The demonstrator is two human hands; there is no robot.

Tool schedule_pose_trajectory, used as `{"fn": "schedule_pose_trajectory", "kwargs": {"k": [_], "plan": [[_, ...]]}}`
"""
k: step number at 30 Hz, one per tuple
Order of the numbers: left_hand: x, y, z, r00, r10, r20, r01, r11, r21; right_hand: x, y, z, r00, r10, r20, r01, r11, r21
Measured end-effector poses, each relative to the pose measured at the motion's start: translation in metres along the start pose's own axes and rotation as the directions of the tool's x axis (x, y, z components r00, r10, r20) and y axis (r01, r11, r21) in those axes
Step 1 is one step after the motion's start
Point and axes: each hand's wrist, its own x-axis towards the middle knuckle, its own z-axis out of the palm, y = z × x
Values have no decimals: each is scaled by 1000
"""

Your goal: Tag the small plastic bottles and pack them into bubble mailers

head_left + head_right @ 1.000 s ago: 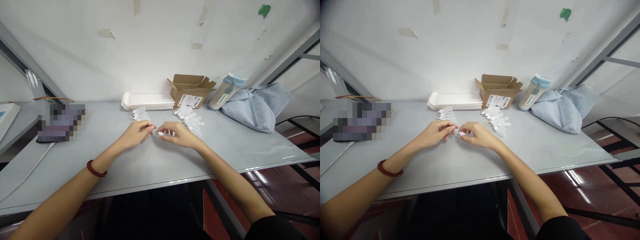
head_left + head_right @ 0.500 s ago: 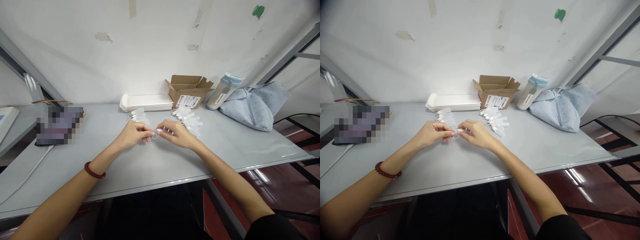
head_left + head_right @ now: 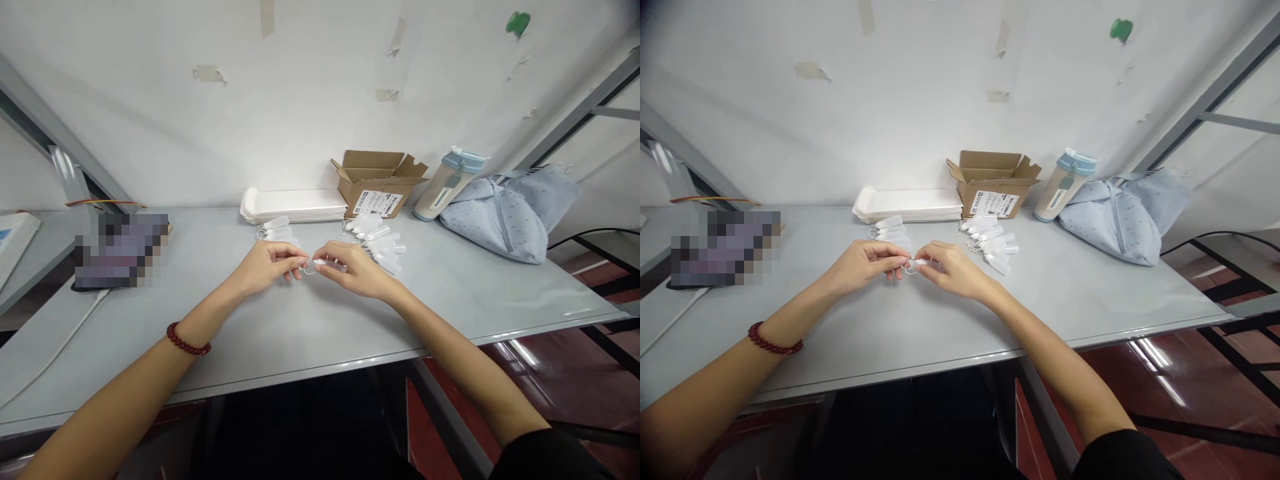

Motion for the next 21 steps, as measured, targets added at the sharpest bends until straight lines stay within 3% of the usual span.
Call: {"fn": "schedule_pose_trajectory", "kwargs": {"k": [21], "plan": [[-1,1,0,1000,-7,5,7,1000,-6,1,-2,1,1000,6,-15,-7,1000,-16]]}}
